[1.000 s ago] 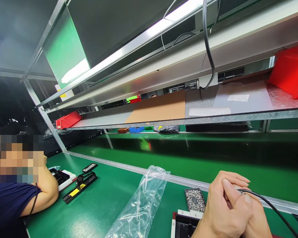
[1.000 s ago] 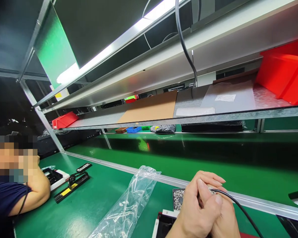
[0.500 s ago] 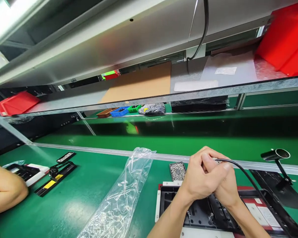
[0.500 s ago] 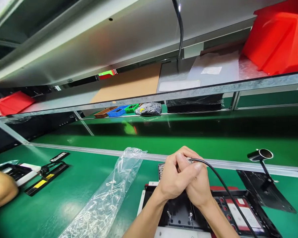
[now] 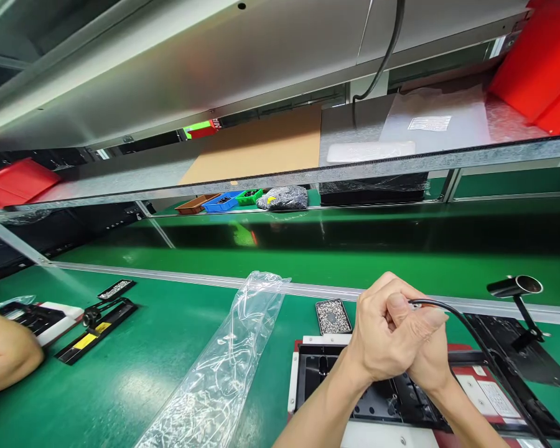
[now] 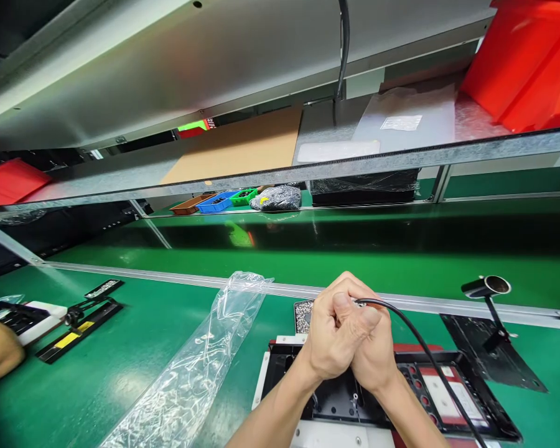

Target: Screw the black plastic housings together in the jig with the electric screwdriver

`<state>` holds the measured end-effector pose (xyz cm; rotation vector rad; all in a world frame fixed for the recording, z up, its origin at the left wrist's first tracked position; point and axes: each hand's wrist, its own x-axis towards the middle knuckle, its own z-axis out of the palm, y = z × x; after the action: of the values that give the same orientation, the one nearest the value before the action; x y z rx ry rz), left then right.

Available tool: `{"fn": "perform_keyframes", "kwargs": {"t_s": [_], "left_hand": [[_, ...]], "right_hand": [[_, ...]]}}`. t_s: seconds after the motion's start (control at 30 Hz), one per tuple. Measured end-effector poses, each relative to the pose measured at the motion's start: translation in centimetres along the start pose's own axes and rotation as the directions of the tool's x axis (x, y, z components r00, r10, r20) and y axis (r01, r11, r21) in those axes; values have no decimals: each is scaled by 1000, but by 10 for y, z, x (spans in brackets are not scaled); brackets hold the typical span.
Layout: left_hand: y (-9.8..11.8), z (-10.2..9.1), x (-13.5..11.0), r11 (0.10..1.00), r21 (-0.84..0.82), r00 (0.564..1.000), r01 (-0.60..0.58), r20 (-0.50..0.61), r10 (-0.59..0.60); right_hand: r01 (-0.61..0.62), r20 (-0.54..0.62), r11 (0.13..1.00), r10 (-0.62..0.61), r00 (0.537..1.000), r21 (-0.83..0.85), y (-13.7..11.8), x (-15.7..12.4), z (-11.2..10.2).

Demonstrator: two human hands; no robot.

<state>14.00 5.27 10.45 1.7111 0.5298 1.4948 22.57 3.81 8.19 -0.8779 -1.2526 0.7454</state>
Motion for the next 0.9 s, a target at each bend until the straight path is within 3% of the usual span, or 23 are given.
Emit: {"fn": "perform_keyframes", "kwargs": {"t_s": [0.5,0.9], "left_hand": [[-1,1,-2,999,35,999,-30,-38,31],[-6,0,-2,998,0,997,-63,-47,63]], "right_hand": [[60,40,998,-58,997,-36,3,-1,-1],[28,30,999,-28,999,-18,7,0,0]]}}
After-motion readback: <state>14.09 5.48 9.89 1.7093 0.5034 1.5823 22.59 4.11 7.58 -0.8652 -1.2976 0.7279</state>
